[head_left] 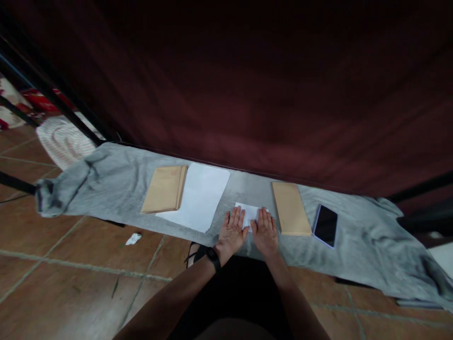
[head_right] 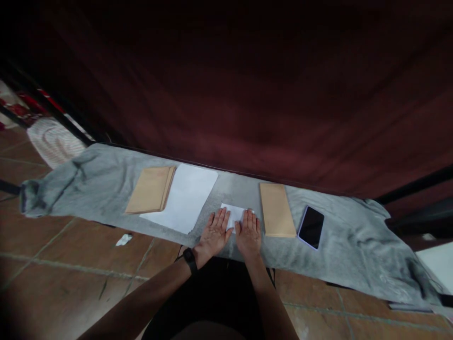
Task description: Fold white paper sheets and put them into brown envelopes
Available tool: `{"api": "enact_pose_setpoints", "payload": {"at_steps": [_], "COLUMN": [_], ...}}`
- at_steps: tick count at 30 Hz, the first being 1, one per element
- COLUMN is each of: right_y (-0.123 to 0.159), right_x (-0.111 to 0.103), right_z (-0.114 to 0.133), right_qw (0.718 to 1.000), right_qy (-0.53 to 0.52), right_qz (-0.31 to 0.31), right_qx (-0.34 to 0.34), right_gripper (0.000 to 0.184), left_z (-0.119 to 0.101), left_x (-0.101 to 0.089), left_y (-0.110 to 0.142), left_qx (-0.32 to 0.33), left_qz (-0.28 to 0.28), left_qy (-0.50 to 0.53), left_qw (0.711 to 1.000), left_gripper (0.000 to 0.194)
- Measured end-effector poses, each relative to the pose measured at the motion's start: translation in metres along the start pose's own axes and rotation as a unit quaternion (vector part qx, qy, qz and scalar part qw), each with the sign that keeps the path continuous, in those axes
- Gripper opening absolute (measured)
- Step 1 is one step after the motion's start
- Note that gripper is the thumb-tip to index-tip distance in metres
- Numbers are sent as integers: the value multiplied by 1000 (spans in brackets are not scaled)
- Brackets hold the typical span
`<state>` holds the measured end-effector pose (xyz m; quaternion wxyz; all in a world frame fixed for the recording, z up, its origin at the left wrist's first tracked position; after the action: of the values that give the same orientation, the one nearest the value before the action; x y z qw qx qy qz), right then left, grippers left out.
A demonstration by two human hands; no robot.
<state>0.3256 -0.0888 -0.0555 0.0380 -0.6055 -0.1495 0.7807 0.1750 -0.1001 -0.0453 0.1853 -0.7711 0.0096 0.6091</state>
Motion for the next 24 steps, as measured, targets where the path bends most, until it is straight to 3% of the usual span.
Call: {"api": "enact_pose_setpoints", "payload": {"at_steps": [11,15,20,24], "right_y": [3,3,4,3], "right_x": [3,3,1,-1], "right_z": [-7,-5,-4,-3], "right_qw": [999,999,999,999], "right_qy": [-25,-23,-30,-32], "right_qz": [-27,-29,-33,-30], "right_qx": [26,34,32,28], "right_gripper": [64,63,57,58], "left_z": [3,-8,-26,-20], "left_x": [-8,-7,-1,0], "left_y": [-4,-13,-28,-31], "left_qx": [5,-5,30,16], "left_qz": [26,9,19,33], "left_qy": [-63,-37,-14,-30], "left_qw": [998,999,999,999], "left_gripper": [63,60,55,58]}}
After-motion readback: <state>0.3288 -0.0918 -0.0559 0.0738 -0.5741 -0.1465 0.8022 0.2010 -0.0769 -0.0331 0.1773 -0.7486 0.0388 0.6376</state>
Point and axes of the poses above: each hand's wrist, its own y-axis away from the middle knuckle, its own x-axis out of the palm, z = x × y, the point moved 1 cm from there along -y, towards the middle knuckle, and after that the axes turned 7 degrees about -y, right-handed, at the moved point
